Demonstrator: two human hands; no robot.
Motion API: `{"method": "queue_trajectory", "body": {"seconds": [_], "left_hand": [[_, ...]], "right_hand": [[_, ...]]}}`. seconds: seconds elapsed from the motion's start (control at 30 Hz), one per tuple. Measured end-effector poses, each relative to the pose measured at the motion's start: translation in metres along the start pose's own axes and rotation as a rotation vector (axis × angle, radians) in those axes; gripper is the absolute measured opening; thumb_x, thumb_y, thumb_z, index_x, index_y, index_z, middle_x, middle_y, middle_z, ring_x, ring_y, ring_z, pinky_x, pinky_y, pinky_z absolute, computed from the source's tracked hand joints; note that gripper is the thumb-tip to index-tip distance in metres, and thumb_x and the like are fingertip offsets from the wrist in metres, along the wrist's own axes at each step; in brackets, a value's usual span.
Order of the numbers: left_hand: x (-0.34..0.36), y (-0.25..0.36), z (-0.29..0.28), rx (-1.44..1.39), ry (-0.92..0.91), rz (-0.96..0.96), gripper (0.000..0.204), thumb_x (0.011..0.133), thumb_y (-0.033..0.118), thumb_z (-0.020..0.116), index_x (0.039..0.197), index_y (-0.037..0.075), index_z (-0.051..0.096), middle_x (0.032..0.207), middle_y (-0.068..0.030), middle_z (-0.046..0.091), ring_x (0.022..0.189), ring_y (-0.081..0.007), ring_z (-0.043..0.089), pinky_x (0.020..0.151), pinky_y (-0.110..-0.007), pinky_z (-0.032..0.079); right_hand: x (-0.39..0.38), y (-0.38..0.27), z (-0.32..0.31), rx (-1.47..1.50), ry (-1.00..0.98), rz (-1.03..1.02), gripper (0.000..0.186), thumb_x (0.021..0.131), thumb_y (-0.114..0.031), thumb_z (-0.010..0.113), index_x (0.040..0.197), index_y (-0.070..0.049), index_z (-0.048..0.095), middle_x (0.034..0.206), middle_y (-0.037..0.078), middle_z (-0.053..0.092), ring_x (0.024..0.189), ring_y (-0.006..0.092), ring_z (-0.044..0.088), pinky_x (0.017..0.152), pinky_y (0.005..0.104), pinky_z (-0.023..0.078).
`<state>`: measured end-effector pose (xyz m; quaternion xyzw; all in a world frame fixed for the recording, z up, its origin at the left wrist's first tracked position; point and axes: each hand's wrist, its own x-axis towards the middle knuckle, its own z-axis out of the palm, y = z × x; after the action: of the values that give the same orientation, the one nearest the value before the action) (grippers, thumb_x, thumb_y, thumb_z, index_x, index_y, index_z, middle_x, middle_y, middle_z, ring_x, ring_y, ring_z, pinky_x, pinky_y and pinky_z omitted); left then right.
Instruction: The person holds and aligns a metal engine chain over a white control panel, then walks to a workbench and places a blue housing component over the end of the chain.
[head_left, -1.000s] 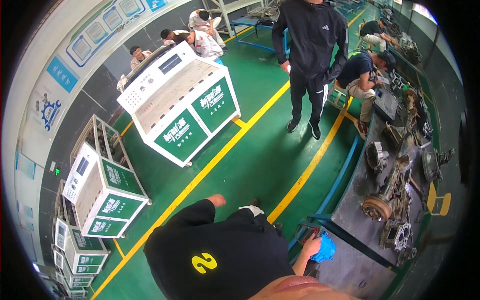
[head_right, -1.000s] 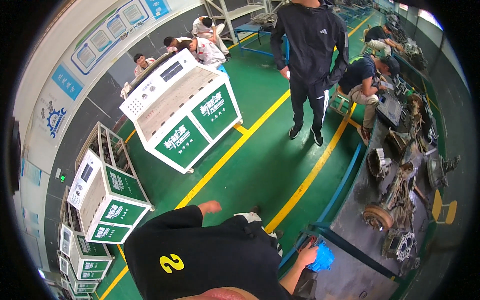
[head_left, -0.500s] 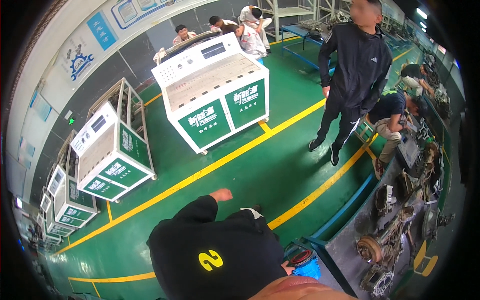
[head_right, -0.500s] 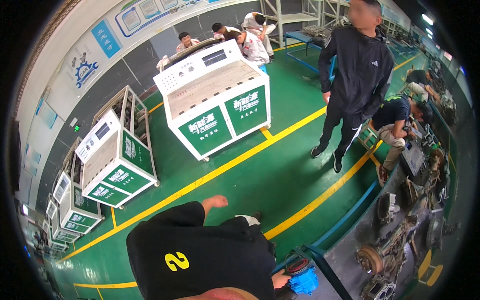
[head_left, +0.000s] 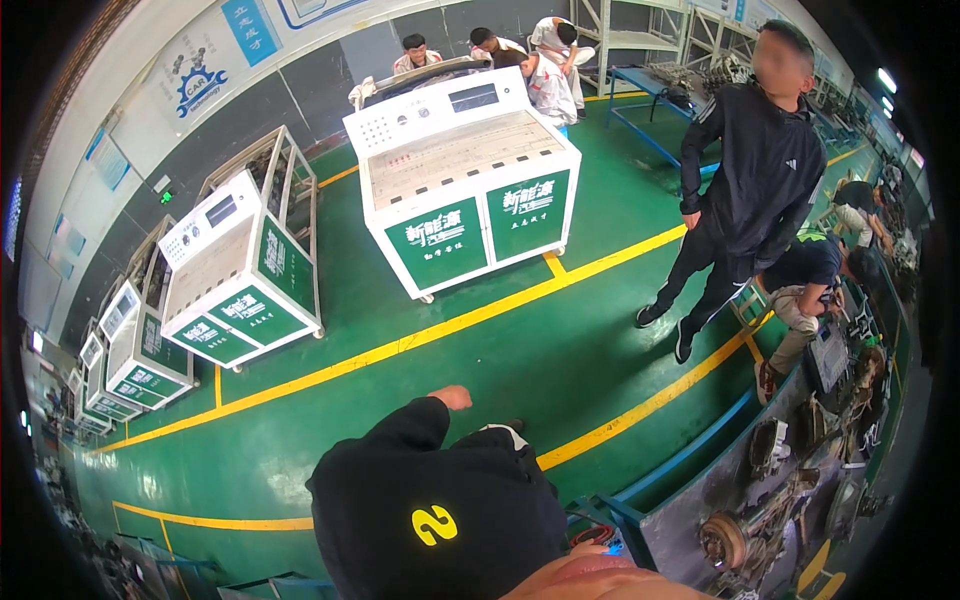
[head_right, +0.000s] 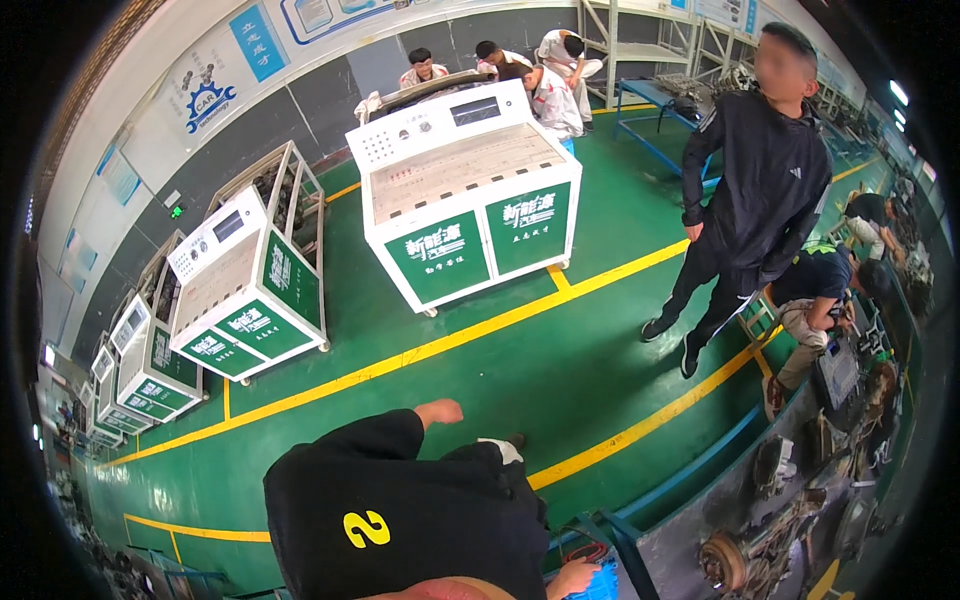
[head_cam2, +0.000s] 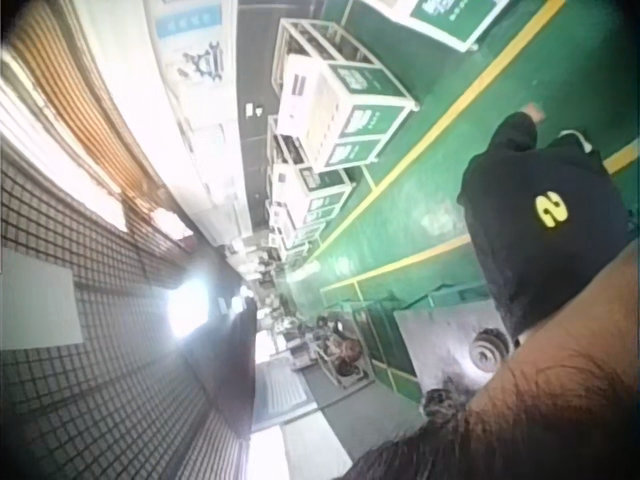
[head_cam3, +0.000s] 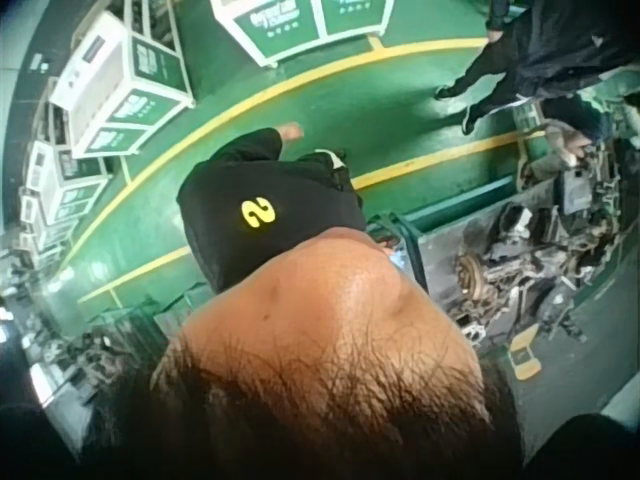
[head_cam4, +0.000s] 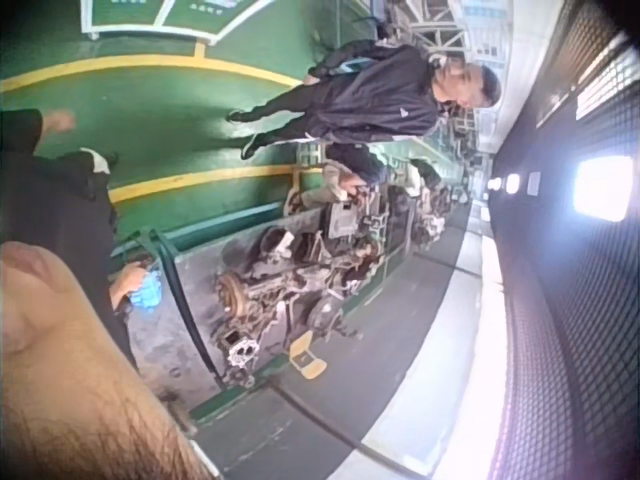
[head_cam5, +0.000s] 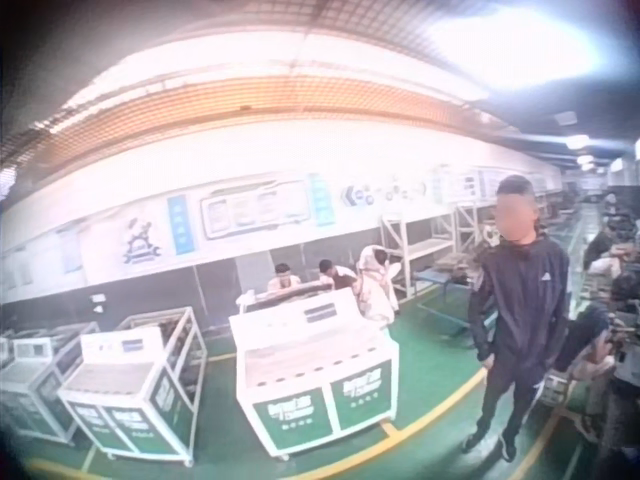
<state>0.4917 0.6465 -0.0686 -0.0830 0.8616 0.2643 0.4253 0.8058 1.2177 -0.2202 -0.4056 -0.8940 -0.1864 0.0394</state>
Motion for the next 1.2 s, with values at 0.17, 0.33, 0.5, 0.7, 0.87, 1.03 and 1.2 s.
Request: {"method": "queue_trajectory", "body": {"seconds": [0.17, 0.33, 0.5, 0.7, 0.87, 1.03, 1.2], "left_hand": [[0.017, 0.018, -0.026, 0.134, -0.006, 0.02, 0.035, 0.084, 0.031, 0.057, 0.103, 0.005, 0.068, 0.097, -0.0112, 0.069, 0.087, -0.0289, 0.064, 0.078, -0.041, 0.049], [0.016, 0.002, -0.019, 0.183, 0.005, 0.018, 0.035, 0.084, 0.032, 0.056, 0.1, 0.003, 0.068, 0.098, -0.0136, 0.069, 0.085, -0.031, 0.064, 0.078, -0.043, 0.05], [0.04, -0.004, -0.023, 0.159, -0.121, 0.126, 0.033, 0.084, 0.031, 0.056, 0.096, 0.002, 0.067, 0.089, -0.0117, 0.068, 0.078, -0.0261, 0.064, 0.067, -0.042, 0.051], [0.059, 0.018, -0.042, -0.138, -0.16, 0.036, 0.031, 0.089, 0.035, 0.054, 0.106, 0.011, 0.063, 0.093, -0.0037, 0.067, 0.078, -0.0156, 0.061, 0.06, -0.033, 0.047], [0.074, 0.019, -0.03, -0.125, -0.221, -0.037, 0.035, 0.09, 0.037, 0.054, 0.116, 0.014, 0.057, 0.101, -0.002, 0.066, 0.083, -0.0138, 0.06, 0.067, -0.032, 0.046], [0.094, 0.009, -0.026, -0.118, -0.356, 0.008, 0.035, 0.091, 0.039, 0.054, 0.118, 0.015, 0.056, 0.104, -0.0012, 0.066, 0.085, -0.0137, 0.061, 0.071, -0.033, 0.046], [0.083, 0.004, -0.038, 0.232, -0.318, 0.303, 0.034, 0.092, 0.039, 0.053, 0.117, 0.016, 0.056, 0.102, -0.0004, 0.066, 0.084, -0.0131, 0.06, 0.072, -0.033, 0.046]], "right_hand": [[-0.03, -0.042, -0.109, 0.138, -0.463, 0.178, 0.051, 0.085, -0.042, 0.062, 0.117, -0.005, 0.05, 0.091, 0.013, 0.063, 0.08, 0.0307, 0.065, 0.062, 0.039, 0.054], [-0.004, -0.046, -0.161, 0.168, -0.338, 0.158, 0.046, 0.088, -0.043, 0.058, 0.111, -0.003, 0.052, 0.081, 0.012, 0.068, 0.07, 0.0317, 0.068, 0.058, 0.0418, 0.054], [0.037, -0.044, -0.218, 0.562, -0.624, 0.367, 0.059, 0.092, -0.056, 0.044, 0.096, -0.001, 0.065, 0.088, 0.021, 0.068, 0.082, 0.038, 0.066, 0.069, 0.0498, 0.052], [0.044, -0.05, -0.179, 0.531, -0.323, 0.047, 0.025, 0.091, -0.027, 0.051, 0.104, -0.008, 0.062, 0.1, 0.013, 0.062, 0.09, 0.0339, 0.062, 0.074, 0.0463, 0.052], [0.047, -0.062, -0.188, 0.608, -0.26, 0.352, 0.021, 0.087, -0.022, 0.058, 0.1, -0.005, 0.06, 0.103, 0.016, 0.056, 0.099, 0.0361, 0.057, 0.076, 0.0479, 0.05], [0.033, -0.043, -0.19, 0.596, -0.33, 0.433, 0.027, 0.084, -0.023, 0.062, 0.103, -0.004, 0.059, 0.104, 0.016, 0.057, 0.097, 0.036, 0.058, 0.076, 0.0464, 0.052], [0.036, -0.05, -0.198, 0.491, -0.393, 0.483, 0.034, 0.084, -0.031, 0.062, 0.097, 0.0, 0.056, 0.099, 0.018, 0.059, 0.091, 0.0365, 0.061, 0.07, 0.0451, 0.053]]}}
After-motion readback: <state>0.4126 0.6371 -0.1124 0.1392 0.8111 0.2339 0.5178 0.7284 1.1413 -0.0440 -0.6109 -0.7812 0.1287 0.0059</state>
